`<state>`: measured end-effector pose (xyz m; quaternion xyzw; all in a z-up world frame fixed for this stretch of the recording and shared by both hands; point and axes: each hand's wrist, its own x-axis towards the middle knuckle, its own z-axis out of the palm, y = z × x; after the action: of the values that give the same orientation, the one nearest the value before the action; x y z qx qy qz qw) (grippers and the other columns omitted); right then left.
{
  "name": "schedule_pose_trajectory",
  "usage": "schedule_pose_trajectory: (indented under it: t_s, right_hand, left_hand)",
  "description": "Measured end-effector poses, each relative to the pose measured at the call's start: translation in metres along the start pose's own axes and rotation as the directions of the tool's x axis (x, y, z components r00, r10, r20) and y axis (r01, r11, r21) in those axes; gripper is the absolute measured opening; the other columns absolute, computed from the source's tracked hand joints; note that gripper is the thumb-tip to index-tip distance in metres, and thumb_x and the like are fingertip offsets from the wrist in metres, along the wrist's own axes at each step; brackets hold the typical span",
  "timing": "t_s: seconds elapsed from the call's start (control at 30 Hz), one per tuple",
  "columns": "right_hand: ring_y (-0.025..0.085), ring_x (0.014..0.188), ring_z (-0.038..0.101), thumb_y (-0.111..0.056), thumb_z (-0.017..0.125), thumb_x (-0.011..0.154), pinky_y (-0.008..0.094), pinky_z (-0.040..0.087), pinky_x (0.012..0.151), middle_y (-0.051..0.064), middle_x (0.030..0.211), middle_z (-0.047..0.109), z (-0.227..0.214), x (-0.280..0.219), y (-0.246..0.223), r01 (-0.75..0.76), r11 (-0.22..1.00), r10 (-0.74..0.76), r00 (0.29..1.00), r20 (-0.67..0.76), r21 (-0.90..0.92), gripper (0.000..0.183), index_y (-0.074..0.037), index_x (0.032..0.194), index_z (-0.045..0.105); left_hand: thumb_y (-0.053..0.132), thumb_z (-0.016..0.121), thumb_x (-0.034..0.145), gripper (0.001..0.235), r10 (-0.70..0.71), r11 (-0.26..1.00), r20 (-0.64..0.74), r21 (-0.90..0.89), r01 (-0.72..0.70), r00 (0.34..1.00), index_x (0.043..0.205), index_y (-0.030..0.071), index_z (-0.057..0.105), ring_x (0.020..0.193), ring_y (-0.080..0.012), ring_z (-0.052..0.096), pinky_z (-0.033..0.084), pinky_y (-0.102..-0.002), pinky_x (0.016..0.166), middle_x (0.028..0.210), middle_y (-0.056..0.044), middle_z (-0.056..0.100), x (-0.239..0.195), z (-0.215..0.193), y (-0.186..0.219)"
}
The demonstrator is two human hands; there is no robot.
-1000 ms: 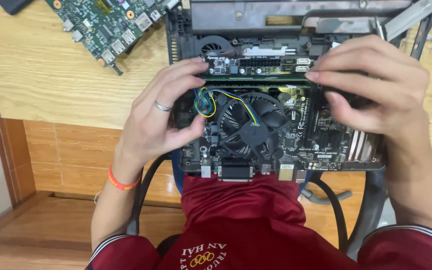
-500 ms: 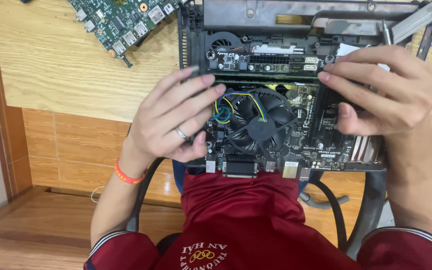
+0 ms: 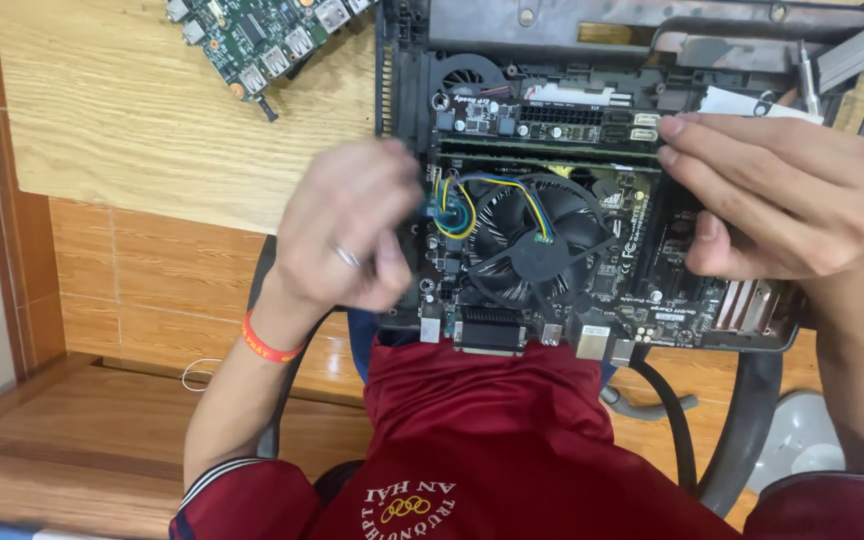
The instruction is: The person works on a desktop motherboard resting on their lap, removing the RAM sticks, then detaching the CPU cooler and lifting the CPU out of its socket. They handle the socket retention frame and later reposition the cooler fan assembly on the board.
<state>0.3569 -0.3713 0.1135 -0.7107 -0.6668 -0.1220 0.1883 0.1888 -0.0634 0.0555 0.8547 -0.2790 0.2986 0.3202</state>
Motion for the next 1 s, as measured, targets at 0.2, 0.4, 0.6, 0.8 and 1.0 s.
schedule_pose_trajectory:
  t_s: [0.2,0.4,0.6,0.8,1.0]
  right_hand:
    - [0.033,0.088,0.076,-0.007,0.062,0.083,0.040,0.061,0.070,0.021,0.096,0.077,0.001,-0.007,0.000,0.000,1.000,0.000,1.000,-0.010,-0.004,0.027,0.012,0.094,0.077]
    - [0.033,0.087,0.077,-0.010,0.062,0.086,0.041,0.060,0.070,0.019,0.093,0.076,0.001,-0.006,-0.001,-0.045,0.999,0.045,0.999,-0.011,0.012,0.026,0.010,0.095,0.077]
    - [0.031,0.082,0.077,-0.003,0.061,0.078,0.035,0.062,0.071,0.019,0.087,0.077,0.000,0.002,-0.005,-0.028,0.998,0.027,1.000,-0.010,-0.058,0.025,0.010,0.093,0.077]
    - [0.030,0.083,0.078,-0.003,0.062,0.080,0.036,0.063,0.072,0.018,0.087,0.077,0.003,-0.004,-0.005,-0.071,0.996,0.070,0.997,-0.025,-0.048,0.022,0.009,0.092,0.076]
    - [0.033,0.086,0.078,-0.013,0.060,0.082,0.038,0.063,0.073,0.020,0.090,0.077,0.004,-0.011,-0.002,0.026,0.999,-0.028,0.999,-0.043,-0.048,0.032,0.009,0.095,0.078]
  left_hand:
    - [0.000,0.068,0.082,0.058,-0.291,0.956,0.113,0.066,0.285,0.950,0.139,-0.005,0.061,0.118,-0.0372,0.063,0.055,-0.045,0.103,0.124,-0.019,0.059,0.009,0.004,0.010]
    - [-0.008,0.063,0.080,0.056,-0.291,0.956,0.068,0.067,0.287,0.954,0.136,-0.006,0.063,0.117,-0.0372,0.066,0.058,-0.046,0.107,0.122,-0.020,0.064,0.007,0.007,0.008]
    - [-0.011,0.060,0.079,0.054,-0.276,0.960,0.036,0.062,0.274,0.960,0.133,-0.008,0.064,0.118,-0.0382,0.069,0.060,-0.044,0.106,0.123,-0.020,0.067,0.007,0.008,0.008]
    - [-0.012,0.059,0.079,0.052,-0.256,0.966,0.039,0.054,0.254,0.966,0.131,-0.012,0.061,0.120,-0.0399,0.069,0.059,-0.047,0.108,0.126,-0.021,0.068,0.007,0.007,0.008]
    - [-0.011,0.060,0.081,0.053,-0.325,0.945,0.068,0.066,0.321,0.943,0.134,-0.010,0.062,0.126,-0.0393,0.066,0.056,-0.044,0.108,0.132,-0.020,0.066,0.008,0.007,0.012]
